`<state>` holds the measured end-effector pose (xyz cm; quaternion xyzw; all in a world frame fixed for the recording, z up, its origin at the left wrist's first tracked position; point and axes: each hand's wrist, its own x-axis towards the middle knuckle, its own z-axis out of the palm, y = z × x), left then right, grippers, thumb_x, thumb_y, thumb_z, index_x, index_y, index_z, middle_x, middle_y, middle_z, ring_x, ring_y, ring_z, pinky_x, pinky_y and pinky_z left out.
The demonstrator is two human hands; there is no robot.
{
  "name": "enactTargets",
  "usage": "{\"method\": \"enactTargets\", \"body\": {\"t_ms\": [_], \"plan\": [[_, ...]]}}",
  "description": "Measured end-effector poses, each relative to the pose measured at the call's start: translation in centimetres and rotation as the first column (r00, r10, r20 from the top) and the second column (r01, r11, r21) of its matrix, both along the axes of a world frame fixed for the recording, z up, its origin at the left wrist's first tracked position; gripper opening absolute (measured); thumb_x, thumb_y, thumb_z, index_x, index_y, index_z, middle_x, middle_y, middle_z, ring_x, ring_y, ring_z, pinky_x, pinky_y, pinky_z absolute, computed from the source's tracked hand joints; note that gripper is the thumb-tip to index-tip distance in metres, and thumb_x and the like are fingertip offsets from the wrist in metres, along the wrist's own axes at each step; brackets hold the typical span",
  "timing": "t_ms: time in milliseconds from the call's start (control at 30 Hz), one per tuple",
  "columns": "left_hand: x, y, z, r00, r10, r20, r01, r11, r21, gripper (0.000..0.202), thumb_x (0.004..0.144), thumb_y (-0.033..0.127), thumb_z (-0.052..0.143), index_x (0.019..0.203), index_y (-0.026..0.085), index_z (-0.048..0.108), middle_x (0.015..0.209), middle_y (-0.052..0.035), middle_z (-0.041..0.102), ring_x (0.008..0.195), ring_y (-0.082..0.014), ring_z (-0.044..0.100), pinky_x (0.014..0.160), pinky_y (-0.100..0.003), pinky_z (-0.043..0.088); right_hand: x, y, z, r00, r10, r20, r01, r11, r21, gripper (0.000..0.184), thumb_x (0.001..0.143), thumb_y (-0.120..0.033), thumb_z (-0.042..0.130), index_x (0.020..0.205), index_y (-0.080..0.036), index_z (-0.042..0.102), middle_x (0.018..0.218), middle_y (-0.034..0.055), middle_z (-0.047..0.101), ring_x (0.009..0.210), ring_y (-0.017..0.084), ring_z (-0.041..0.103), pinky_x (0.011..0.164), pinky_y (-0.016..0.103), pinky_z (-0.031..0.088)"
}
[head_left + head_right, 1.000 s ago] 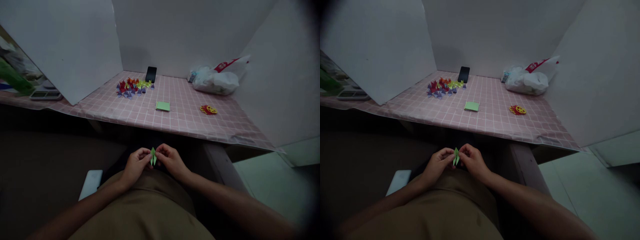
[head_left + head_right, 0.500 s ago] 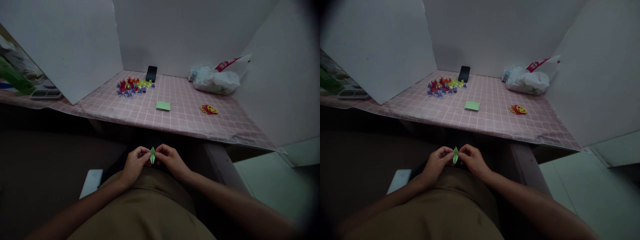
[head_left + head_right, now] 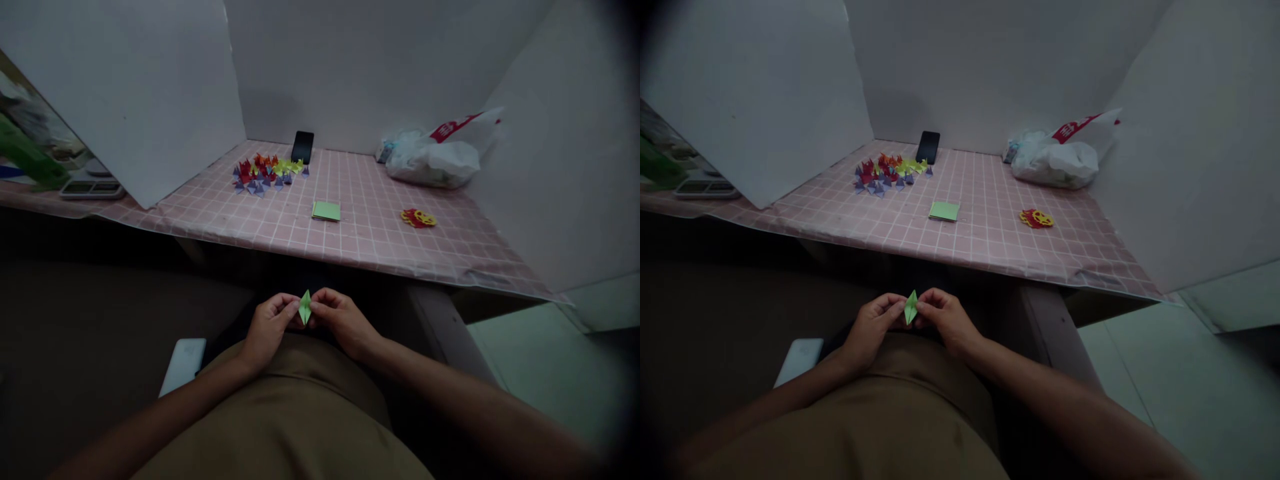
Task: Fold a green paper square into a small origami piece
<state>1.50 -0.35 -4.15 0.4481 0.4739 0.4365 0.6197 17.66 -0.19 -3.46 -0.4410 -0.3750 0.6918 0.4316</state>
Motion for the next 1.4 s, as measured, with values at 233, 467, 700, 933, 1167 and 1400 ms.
{"method": "enactTargets", "body": {"t_ms": [233, 467, 700, 933, 1167, 1400], "plan": [[-0.01, -0.07, -0.04, 0.998, 0.013, 0.069, -0.011, 1.000, -0.020, 0.021, 0.079, 0.035, 0.068, 0.084, 0.015, 0.067, 0.071, -0.0014, 0.069, 0.065, -0.0139, 0.064, 0.068, -0.029, 0.054, -0.19, 0.07, -0.03, 0.996, 0.018, -0.092, -0.020, 1.000, -0.020, 0.029, 0.070, -0.039, 0.077, 0.076, -0.015, 0.063, 0.066, 0.0001, 0.064, 0.060, 0.011, 0.057, 0.066, 0.027, 0.046], [-0.17, -0.24, -0.14, 0.990, -0.002, 0.140, 0.005, 1.000, -0.020, 0.023, 0.081, 0.037, 0.068, 0.087, 0.014, 0.066, 0.072, -0.0023, 0.071, 0.066, -0.0155, 0.066, 0.070, -0.030, 0.054, -0.20, 0.10, 0.03, 0.992, 0.029, -0.119, -0.030, 1.000, -0.009, 0.025, 0.071, -0.036, 0.077, 0.077, -0.015, 0.063, 0.064, -0.0002, 0.064, 0.059, 0.011, 0.058, 0.066, 0.027, 0.046], [-0.13, -0.20, -0.27, 0.993, 0.002, 0.118, 0.000, 1.000, -0.018, 0.020, 0.079, 0.033, 0.070, 0.084, 0.014, 0.066, 0.070, -0.0015, 0.071, 0.065, -0.0128, 0.065, 0.066, -0.025, 0.053, -0.34, 0.01, -0.33, 0.996, -0.004, -0.094, 0.004, 1.000, -0.006, 0.025, 0.072, -0.035, 0.077, 0.076, -0.015, 0.063, 0.063, -0.0006, 0.064, 0.057, 0.010, 0.057, 0.063, 0.026, 0.045], [-0.17, -0.26, -0.04, 0.998, 0.000, 0.063, -0.001, 1.000, 0.009, 0.019, 0.078, 0.033, 0.071, 0.080, 0.014, 0.066, 0.068, -0.0010, 0.070, 0.062, -0.0116, 0.062, 0.063, -0.023, 0.051, -0.44, -0.21, -0.50, 0.998, -0.032, -0.052, 0.033, 0.999, 0.027, 0.025, 0.072, -0.035, 0.076, 0.075, -0.015, 0.062, 0.063, -0.0012, 0.064, 0.057, 0.010, 0.056, 0.061, 0.025, 0.044], [0.06, -0.22, 0.28, 1.000, -0.009, 0.026, 0.009, 1.000, 0.002, 0.020, 0.076, 0.032, 0.072, 0.079, 0.014, 0.065, 0.068, -0.0007, 0.069, 0.063, -0.0126, 0.062, 0.063, -0.024, 0.048, -0.48, -0.30, -0.29, 0.995, -0.041, 0.094, 0.029, 0.991, 0.129, 0.024, 0.076, -0.039, 0.071, 0.074, -0.017, 0.061, 0.062, -0.0014, 0.063, 0.059, 0.012, 0.056, 0.064, 0.027, 0.044], [0.06, -0.05, 0.40, 0.998, -0.006, -0.058, 0.007, 1.000, 0.016, 0.024, 0.073, 0.037, 0.072, 0.075, 0.014, 0.065, 0.065, -0.0001, 0.065, 0.060, -0.0129, 0.057, 0.059, -0.025, 0.043, -0.41, -0.55, -0.27, 0.985, -0.001, 0.175, -0.033, 0.981, 0.189, 0.021, 0.079, -0.037, 0.067, 0.075, -0.017, 0.059, 0.065, -0.0008, 0.062, 0.063, 0.013, 0.056, 0.065, 0.028, 0.044]]}}
